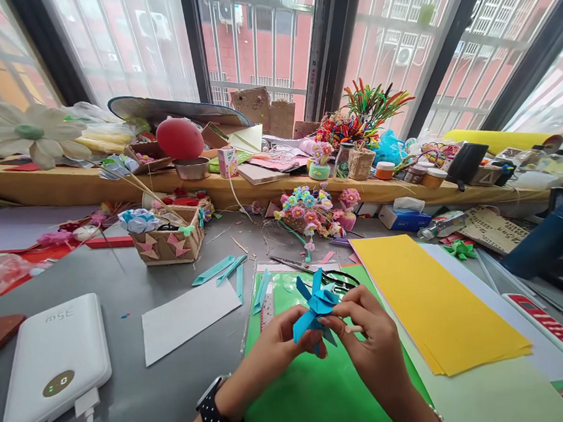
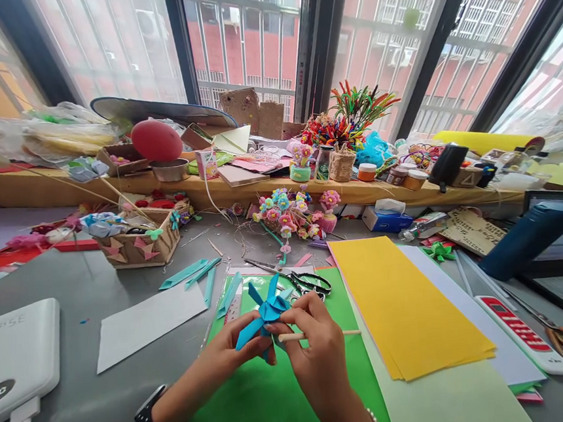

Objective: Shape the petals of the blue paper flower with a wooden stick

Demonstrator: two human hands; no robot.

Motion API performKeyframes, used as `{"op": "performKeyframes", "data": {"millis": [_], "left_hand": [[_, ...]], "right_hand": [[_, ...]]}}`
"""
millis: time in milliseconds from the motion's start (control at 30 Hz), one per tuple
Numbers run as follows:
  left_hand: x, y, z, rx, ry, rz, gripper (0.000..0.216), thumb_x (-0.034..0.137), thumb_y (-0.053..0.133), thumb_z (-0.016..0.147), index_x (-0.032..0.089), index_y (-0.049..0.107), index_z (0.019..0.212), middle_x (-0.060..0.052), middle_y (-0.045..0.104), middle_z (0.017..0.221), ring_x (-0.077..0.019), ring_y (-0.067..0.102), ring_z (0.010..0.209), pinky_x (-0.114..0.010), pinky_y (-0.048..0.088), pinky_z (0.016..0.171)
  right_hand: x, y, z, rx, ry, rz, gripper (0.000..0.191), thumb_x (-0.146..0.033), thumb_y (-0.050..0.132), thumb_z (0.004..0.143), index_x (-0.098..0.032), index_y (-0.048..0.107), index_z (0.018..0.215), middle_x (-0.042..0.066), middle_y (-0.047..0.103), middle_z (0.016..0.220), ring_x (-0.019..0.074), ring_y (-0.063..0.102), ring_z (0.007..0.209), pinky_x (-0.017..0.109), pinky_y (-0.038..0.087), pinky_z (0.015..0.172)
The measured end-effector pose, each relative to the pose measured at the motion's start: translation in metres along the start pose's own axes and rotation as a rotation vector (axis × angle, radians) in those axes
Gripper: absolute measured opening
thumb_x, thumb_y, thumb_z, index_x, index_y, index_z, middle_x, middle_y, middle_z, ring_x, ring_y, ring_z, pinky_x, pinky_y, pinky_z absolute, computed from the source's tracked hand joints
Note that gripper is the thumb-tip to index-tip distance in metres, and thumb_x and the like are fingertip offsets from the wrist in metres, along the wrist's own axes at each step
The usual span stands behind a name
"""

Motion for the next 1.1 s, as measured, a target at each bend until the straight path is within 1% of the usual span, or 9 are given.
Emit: {"op": "performKeyframes", "data": {"millis": [133,267,333,433,567,633,833,1100], "left_hand": [[-0.001,-0.002,0.003,0.015,0.043,-0.06,0.031,0.042,0.069,0.066,0.014,0.059,0.075,0.002,0.06,0.066,-0.012,0.059,0.06,-0.024,0.043,0.061],[-0.008,-0.005,0.006,0.009,0.059,-0.149,0.028,0.037,0.072,0.063,0.015,0.058,0.072,0.002,0.06,0.06,-0.012,0.059,0.056,-0.024,0.043,0.058],[-0.011,-0.005,0.006,0.004,0.053,-0.173,0.028,0.037,0.072,0.064,0.014,0.057,0.072,0.002,0.06,0.059,-0.0118,0.059,0.056,-0.023,0.044,0.058],[-0.011,-0.004,0.004,0.004,0.033,-0.159,0.028,0.038,0.07,0.067,0.013,0.057,0.073,0.002,0.061,0.062,-0.0114,0.06,0.059,-0.024,0.045,0.061],[-0.003,0.002,0.001,-0.033,0.022,-0.131,0.031,0.042,0.068,0.067,0.014,0.055,0.072,0.002,0.061,0.057,-0.0104,0.058,0.056,-0.023,0.045,0.061],[0.0,0.002,-0.001,-0.026,0.011,-0.084,0.03,0.041,0.067,0.068,0.014,0.055,0.074,0.002,0.062,0.057,-0.0104,0.058,0.056,-0.023,0.045,0.061],[0.0,0.002,-0.002,-0.027,-0.002,0.012,0.032,0.043,0.064,0.07,0.014,0.054,0.079,0.002,0.061,0.057,-0.0116,0.058,0.057,-0.023,0.044,0.06],[0.001,0.001,-0.002,-0.03,-0.01,0.023,0.03,0.043,0.064,0.07,0.015,0.054,0.076,0.001,0.061,0.061,-0.013,0.058,0.057,-0.026,0.045,0.061]], "right_hand": [[0.004,0.004,-0.002,-0.026,0.053,0.023,0.012,-0.025,0.058,0.079,-0.017,0.062,0.07,0.001,0.046,0.07,0.0131,0.052,0.061,0.02,0.045,0.047],[0.007,0.007,-0.005,-0.046,0.07,0.045,0.015,-0.033,0.064,0.074,-0.019,0.064,0.077,0.002,0.046,0.074,0.0144,0.052,0.064,0.022,0.049,0.049],[0.007,0.007,-0.006,-0.063,0.069,0.045,0.012,-0.031,0.064,0.074,-0.019,0.064,0.078,0.002,0.046,0.075,0.0142,0.053,0.065,0.022,0.05,0.05],[0.004,0.004,-0.004,-0.075,0.049,0.037,0.006,-0.023,0.061,0.077,-0.018,0.063,0.074,0.001,0.046,0.072,0.013,0.053,0.063,0.02,0.049,0.048],[-0.004,-0.003,0.001,-0.024,-0.011,0.031,0.011,-0.02,0.063,0.075,-0.016,0.06,0.065,0.0,0.045,0.067,0.0118,0.052,0.058,0.018,0.045,0.043],[-0.006,-0.005,0.001,0.0,-0.028,0.022,0.013,-0.02,0.062,0.075,-0.016,0.058,0.064,0.0,0.046,0.066,0.0114,0.052,0.057,0.018,0.044,0.041],[-0.002,-0.005,0.0,0.023,0.006,-0.002,0.011,-0.02,0.063,0.074,-0.017,0.058,0.065,0.0,0.048,0.068,0.0124,0.053,0.06,0.018,0.044,0.041],[-0.004,-0.007,0.002,0.029,0.0,-0.033,0.01,-0.021,0.063,0.074,-0.018,0.06,0.065,0.001,0.049,0.067,0.0133,0.055,0.06,0.019,0.043,0.04]]}}
Point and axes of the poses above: each hand's wrist, its own z-axis towards the middle knuckle, its own y-axis out of the palm, x = y × z, the point moved 7 cm from there along z, towards the middle knuckle
